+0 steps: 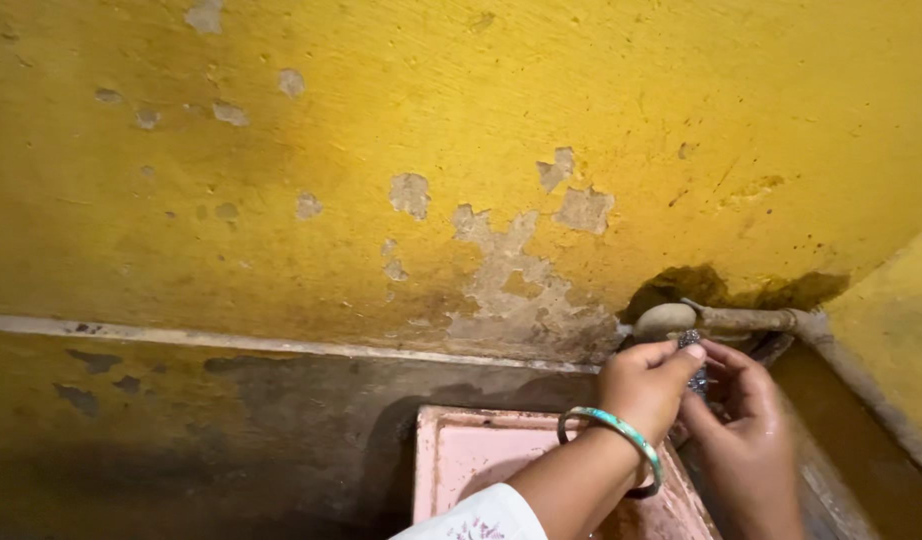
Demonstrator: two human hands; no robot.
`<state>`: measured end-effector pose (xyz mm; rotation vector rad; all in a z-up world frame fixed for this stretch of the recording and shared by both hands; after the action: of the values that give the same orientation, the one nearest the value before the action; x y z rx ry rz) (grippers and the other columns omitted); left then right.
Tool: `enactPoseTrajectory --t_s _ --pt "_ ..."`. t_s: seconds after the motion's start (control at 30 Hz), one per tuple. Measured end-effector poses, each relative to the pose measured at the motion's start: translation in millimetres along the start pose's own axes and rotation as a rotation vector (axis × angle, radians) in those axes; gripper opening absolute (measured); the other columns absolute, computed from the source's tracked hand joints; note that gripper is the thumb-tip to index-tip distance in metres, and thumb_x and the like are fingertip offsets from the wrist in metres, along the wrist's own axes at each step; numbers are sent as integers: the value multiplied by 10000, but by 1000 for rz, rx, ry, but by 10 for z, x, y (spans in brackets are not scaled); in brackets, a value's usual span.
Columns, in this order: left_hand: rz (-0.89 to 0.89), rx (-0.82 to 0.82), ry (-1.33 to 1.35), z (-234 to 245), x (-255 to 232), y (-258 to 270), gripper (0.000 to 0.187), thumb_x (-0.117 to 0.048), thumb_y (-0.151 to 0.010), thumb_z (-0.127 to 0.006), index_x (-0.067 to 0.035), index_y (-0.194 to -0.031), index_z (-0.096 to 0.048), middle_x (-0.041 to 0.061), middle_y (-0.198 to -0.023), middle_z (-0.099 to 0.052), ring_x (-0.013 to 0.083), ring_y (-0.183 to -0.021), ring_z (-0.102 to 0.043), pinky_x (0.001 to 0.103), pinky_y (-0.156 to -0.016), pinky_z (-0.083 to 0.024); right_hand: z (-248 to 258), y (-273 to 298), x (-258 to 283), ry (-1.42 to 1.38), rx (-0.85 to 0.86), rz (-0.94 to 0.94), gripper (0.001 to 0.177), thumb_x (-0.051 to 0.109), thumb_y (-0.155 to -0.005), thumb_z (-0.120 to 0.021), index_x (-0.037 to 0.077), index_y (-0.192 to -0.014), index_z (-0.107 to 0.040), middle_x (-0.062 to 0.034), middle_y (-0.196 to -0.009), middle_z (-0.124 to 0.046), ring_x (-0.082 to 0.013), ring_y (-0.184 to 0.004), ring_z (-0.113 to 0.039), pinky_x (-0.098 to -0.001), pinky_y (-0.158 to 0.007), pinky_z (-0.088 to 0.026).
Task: The person cleans a tap using a metal scrubber by hand and then rinses it with water.
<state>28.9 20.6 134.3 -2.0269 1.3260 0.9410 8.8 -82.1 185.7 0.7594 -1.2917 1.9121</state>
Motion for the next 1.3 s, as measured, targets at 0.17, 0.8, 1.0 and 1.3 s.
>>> enactPoseTrajectory --t_s 0.17,0.8,1.0,1.3 --pt "-39 -224 -671 435 82 230 713 -495 -792 -768 -106 -1366 -605 108 -1284 -664 295 -1234 -551 442 -1046 -397 575 -202 -754 -108 -91 -336 398 61 -958 -638 64 -1354 -667 -54 -1019 -697 -116 -776 -551 -264 -622 -427" --pt "411 -127 -29 476 601 321 585 -411 -683 -833 5 -1087 -753 97 -1004 -811 184 -980 -768 319 -933 -584 170 -551 -1388 -41 390 -812 296 187 -1007 -448 59 -1231 -595 -123 -1025 -640 -227 -880 -609 -402 -723 -510" --pt "361 -145 -73 391 749 -46 644 -434 -686 -840 0 -1140 -700 106 -1052 -782 189 -1014 -749 321 -947 -571 324 -762 -1694 35 512 -914 303 224 -1005 -534 67 -1255 -603 -172 -1077 -749 -258 -958 -730 -394 -811 -608" --pt "275 -154 -276 298 780 -462 759 -476 -691 -851 -8 -1235 -605 123 -1138 -731 199 -1074 -715 326 -973 -548 75 -803 -2114 -275 934 -659 380 43 -923 -666 23 -1295 -597 -142 -1161 -749 -208 -1012 -682 -366 -872 -532"
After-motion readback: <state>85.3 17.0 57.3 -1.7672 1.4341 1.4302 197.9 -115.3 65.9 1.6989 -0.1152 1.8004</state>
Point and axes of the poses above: each hand's wrist, its own y-axis away from the middle knuckle, its own z-axis out of the back of the hand, x = y × z, the point moved 5 cm from there along -y, towards the middle knuckle
